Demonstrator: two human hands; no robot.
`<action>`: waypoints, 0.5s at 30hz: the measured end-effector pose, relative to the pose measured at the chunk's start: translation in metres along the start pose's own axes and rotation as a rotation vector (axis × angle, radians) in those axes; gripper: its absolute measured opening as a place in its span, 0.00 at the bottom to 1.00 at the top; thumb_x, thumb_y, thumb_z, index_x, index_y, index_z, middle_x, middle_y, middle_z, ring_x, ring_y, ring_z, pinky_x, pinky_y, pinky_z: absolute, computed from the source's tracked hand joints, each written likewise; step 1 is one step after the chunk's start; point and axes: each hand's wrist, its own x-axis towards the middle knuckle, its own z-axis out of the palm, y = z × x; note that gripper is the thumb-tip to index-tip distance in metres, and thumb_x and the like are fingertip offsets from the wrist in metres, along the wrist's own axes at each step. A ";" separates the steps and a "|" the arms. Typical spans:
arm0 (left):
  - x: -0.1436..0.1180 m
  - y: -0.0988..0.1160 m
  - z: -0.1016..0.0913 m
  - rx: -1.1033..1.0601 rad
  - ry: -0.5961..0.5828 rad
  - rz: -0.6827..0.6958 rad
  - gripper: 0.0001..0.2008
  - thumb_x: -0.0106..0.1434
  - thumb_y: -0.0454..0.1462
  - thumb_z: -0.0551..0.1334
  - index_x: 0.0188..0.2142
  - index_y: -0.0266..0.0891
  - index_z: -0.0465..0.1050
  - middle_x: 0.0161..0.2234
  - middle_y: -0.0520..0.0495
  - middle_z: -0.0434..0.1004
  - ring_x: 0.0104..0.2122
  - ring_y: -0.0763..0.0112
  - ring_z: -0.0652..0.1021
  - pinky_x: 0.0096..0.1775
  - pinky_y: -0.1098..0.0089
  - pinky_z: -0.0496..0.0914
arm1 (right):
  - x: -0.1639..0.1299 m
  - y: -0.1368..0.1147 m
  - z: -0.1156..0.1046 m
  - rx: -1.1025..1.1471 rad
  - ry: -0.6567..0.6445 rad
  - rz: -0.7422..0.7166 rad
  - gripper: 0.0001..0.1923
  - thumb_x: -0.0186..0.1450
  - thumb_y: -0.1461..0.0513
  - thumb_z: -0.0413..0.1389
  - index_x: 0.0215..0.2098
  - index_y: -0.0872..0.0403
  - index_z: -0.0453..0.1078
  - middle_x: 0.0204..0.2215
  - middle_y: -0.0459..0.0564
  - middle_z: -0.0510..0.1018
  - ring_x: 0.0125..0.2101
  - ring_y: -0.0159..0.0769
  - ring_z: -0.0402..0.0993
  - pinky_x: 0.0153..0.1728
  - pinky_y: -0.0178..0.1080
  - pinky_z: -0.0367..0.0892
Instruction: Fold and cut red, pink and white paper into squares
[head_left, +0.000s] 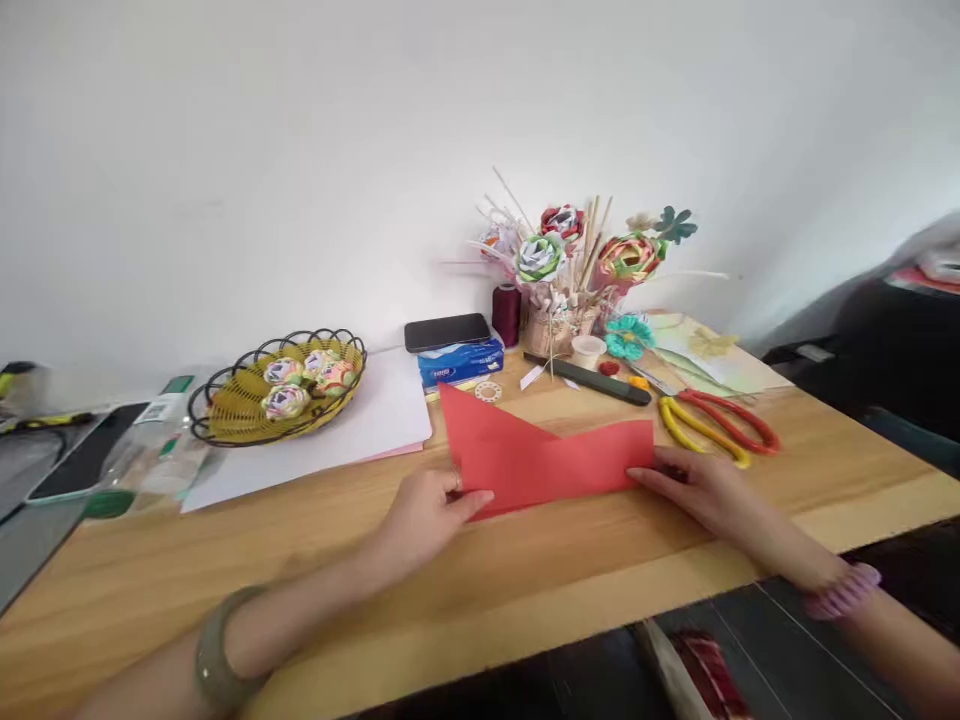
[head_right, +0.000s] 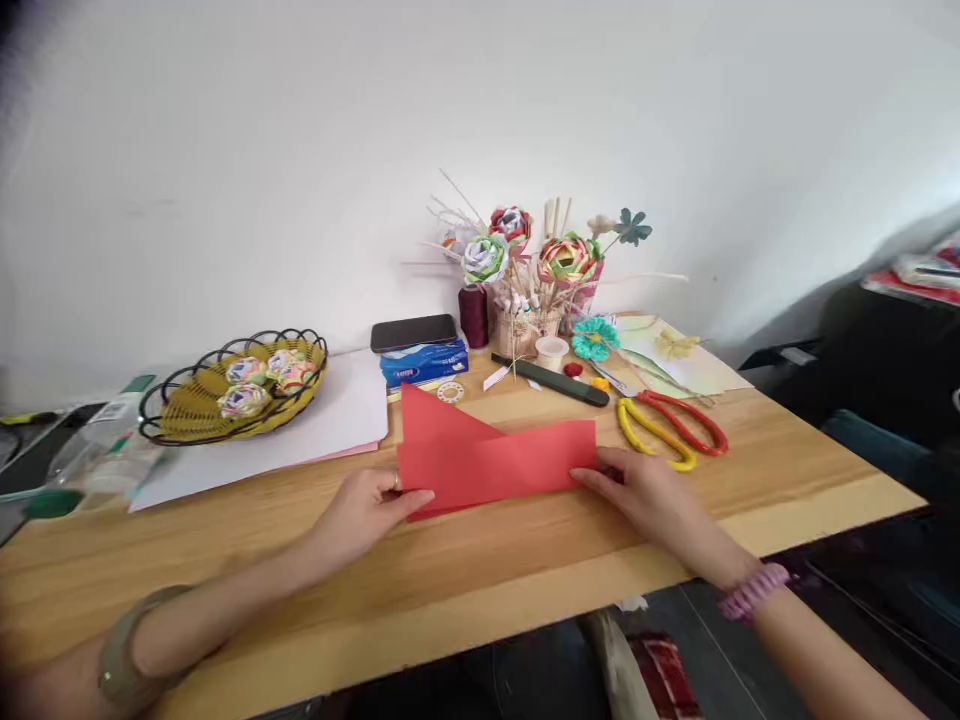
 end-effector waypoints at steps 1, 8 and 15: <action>-0.001 0.001 0.000 -0.025 -0.004 0.000 0.17 0.60 0.46 0.57 0.25 0.36 0.76 0.26 0.48 0.78 0.27 0.65 0.75 0.29 0.71 0.61 | 0.001 -0.001 0.000 -0.004 0.001 0.005 0.27 0.61 0.38 0.44 0.20 0.50 0.57 0.17 0.44 0.65 0.20 0.33 0.59 0.22 0.37 0.53; 0.000 0.000 0.004 -0.152 0.049 -0.031 0.15 0.57 0.46 0.61 0.34 0.37 0.77 0.34 0.47 0.81 0.32 0.62 0.77 0.33 0.69 0.67 | 0.006 -0.004 -0.002 -0.031 0.004 0.023 0.25 0.62 0.40 0.46 0.22 0.50 0.62 0.19 0.45 0.69 0.21 0.34 0.63 0.22 0.37 0.53; 0.004 -0.008 0.008 -0.127 0.097 -0.037 0.13 0.58 0.45 0.61 0.31 0.38 0.76 0.29 0.49 0.79 0.30 0.63 0.76 0.32 0.70 0.67 | 0.012 -0.006 -0.004 -0.056 -0.020 0.043 0.25 0.63 0.40 0.46 0.27 0.52 0.67 0.23 0.45 0.72 0.24 0.33 0.66 0.25 0.37 0.58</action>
